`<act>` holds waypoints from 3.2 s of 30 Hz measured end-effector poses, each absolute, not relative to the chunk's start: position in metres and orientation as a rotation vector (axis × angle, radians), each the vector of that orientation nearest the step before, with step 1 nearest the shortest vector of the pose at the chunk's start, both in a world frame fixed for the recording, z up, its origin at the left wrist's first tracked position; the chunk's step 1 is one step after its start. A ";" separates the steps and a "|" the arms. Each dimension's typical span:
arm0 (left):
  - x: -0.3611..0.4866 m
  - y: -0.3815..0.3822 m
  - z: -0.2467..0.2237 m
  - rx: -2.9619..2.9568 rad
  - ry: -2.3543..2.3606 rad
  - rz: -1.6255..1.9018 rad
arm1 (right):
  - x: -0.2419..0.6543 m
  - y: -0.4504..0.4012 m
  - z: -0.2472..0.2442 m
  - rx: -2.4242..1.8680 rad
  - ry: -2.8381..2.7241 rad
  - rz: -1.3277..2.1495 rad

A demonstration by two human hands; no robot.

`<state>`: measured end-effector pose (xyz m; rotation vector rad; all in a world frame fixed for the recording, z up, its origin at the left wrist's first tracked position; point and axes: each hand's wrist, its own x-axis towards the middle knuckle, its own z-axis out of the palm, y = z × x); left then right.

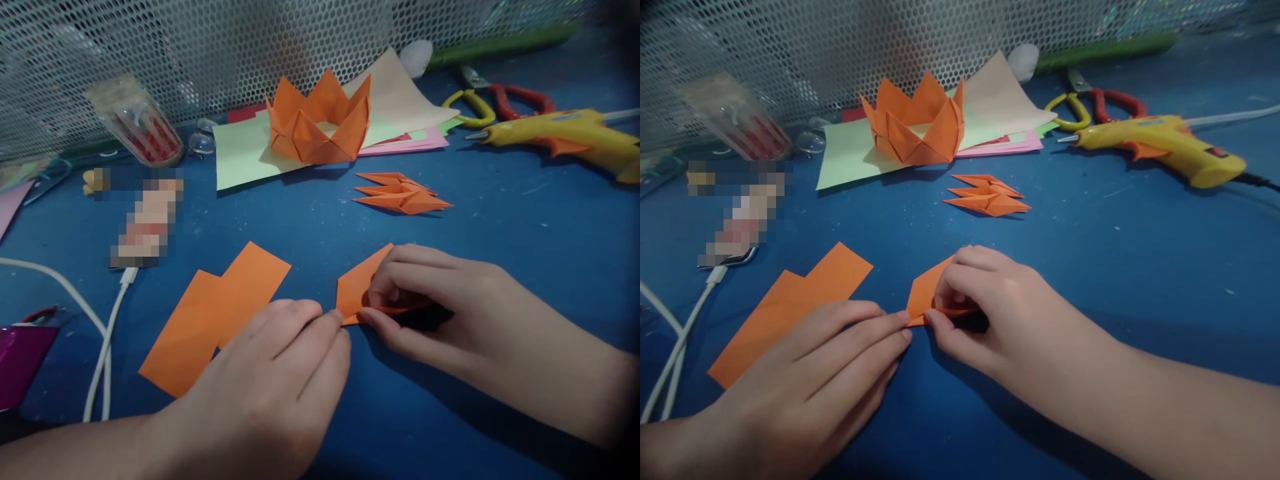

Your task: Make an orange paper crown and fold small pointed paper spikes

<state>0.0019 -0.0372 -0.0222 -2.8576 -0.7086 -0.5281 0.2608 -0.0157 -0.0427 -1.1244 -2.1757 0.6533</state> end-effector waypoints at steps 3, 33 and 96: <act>0.001 -0.040 -0.025 -2.868 -0.774 -0.556 | 0.263 -0.016 -0.043 -1.135 -2.177 0.598; 0.003 -0.030 -0.023 -2.981 -0.728 -0.411 | 0.276 -0.010 -0.053 -1.212 -2.066 0.561; 0.003 -0.051 -0.038 -2.817 -0.737 -0.546 | 0.266 -0.013 -0.044 -1.202 -2.019 0.724</act>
